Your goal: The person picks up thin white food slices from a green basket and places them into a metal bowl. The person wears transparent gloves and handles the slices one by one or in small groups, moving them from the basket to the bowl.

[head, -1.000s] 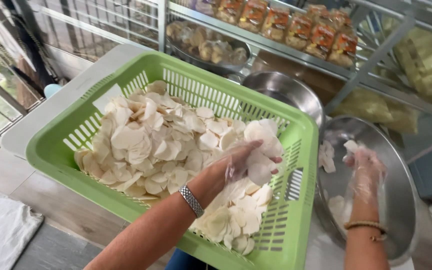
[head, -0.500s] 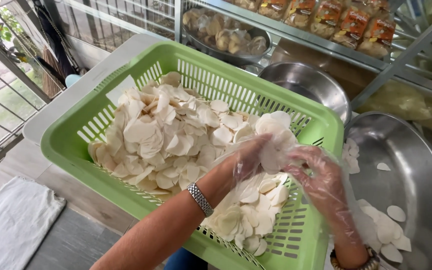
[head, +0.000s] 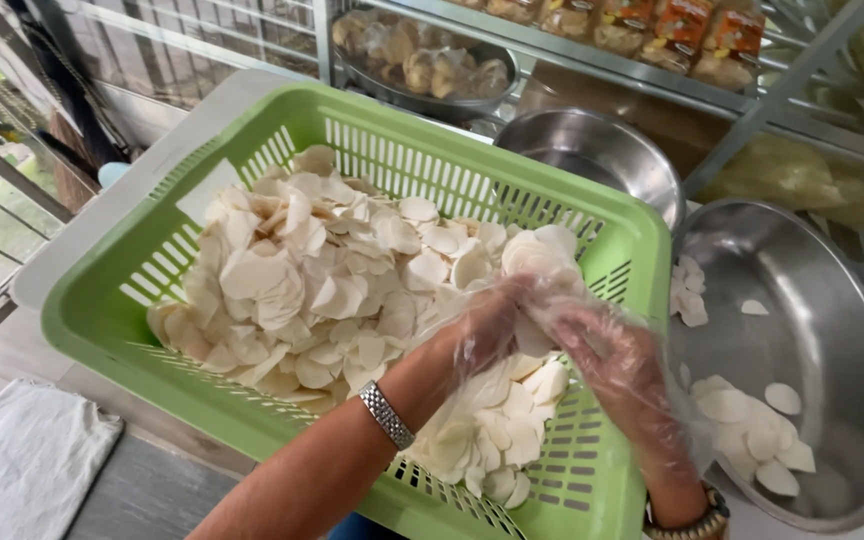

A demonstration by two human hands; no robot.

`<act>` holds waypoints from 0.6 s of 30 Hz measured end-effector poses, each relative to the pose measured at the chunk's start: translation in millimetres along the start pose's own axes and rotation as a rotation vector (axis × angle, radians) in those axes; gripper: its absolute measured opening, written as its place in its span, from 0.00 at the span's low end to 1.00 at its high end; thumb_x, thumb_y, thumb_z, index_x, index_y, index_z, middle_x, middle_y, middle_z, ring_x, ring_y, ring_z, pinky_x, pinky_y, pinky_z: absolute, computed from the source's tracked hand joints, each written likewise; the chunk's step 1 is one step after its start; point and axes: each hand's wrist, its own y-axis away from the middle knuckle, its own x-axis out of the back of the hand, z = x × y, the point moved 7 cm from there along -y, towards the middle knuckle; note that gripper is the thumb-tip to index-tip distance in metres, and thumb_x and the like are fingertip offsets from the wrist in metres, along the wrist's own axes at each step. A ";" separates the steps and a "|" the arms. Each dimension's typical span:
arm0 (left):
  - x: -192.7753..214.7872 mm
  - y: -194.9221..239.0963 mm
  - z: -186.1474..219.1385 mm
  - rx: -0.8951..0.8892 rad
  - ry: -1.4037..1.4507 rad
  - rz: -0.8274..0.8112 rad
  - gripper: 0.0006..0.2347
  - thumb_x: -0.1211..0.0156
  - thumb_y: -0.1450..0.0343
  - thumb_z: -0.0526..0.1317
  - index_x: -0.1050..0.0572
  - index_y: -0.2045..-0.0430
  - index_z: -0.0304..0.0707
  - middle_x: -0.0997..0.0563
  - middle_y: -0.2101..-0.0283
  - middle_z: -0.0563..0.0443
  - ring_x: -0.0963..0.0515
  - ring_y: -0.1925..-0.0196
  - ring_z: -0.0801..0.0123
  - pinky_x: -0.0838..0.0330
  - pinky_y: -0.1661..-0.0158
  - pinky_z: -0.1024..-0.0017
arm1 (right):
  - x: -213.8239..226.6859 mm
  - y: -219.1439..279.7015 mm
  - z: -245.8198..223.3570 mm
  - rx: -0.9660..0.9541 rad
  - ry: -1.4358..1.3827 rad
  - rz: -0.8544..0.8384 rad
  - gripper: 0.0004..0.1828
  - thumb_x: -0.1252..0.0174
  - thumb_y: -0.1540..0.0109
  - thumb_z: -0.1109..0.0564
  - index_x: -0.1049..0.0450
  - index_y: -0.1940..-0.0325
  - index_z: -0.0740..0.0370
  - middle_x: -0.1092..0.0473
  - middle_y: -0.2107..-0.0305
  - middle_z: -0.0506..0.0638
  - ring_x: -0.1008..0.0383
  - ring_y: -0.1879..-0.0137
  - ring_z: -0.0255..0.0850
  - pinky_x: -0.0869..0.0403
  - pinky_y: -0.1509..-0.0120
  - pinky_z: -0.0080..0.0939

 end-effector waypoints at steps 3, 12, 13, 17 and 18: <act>8.1 10.9 11.9 -0.028 0.024 0.060 0.16 0.30 0.40 0.34 0.24 0.62 0.25 0.16 0.64 0.32 0.15 0.64 0.40 0.21 0.69 0.39 | 10.3 9.2 35.0 -0.137 -0.215 0.166 0.11 0.32 0.41 0.65 0.21 0.55 0.66 0.20 0.63 0.60 0.17 0.57 0.47 0.19 0.45 0.49; 4.0 19.2 6.1 0.059 0.101 -0.020 0.23 0.33 0.32 0.36 0.33 0.44 0.28 0.23 0.50 0.16 0.19 0.61 0.22 0.23 0.66 0.26 | 43.0 7.5 24.8 0.001 -0.310 0.487 0.12 0.35 0.36 0.66 0.26 0.50 0.74 0.23 0.64 0.63 0.18 0.57 0.48 0.15 0.52 0.48; 2.6 34.7 12.1 0.026 0.089 -0.030 0.25 0.31 0.34 0.36 0.33 0.44 0.25 0.25 0.47 0.17 0.21 0.57 0.22 0.24 0.63 0.27 | 38.2 3.8 9.6 0.033 -0.236 0.416 0.10 0.36 0.36 0.65 0.25 0.52 0.71 0.23 0.61 0.63 0.19 0.53 0.49 0.18 0.48 0.48; 5.6 25.3 17.2 -0.090 -0.206 -0.087 0.27 0.22 0.38 0.44 0.29 0.51 0.26 0.19 0.56 0.27 0.16 0.57 0.42 0.18 0.61 0.48 | 21.8 -5.6 -13.6 0.244 -0.088 0.172 0.06 0.34 0.41 0.68 0.20 0.61 0.64 0.22 0.56 0.60 0.21 0.44 0.52 0.23 0.41 0.51; 5.2 27.7 23.9 -0.102 -0.195 -0.076 0.27 0.22 0.38 0.44 0.29 0.51 0.26 0.19 0.56 0.27 0.16 0.57 0.42 0.18 0.61 0.48 | 20.5 -6.4 -10.2 0.254 -0.099 0.159 0.06 0.34 0.41 0.68 0.20 0.61 0.64 0.22 0.56 0.60 0.21 0.44 0.52 0.23 0.41 0.51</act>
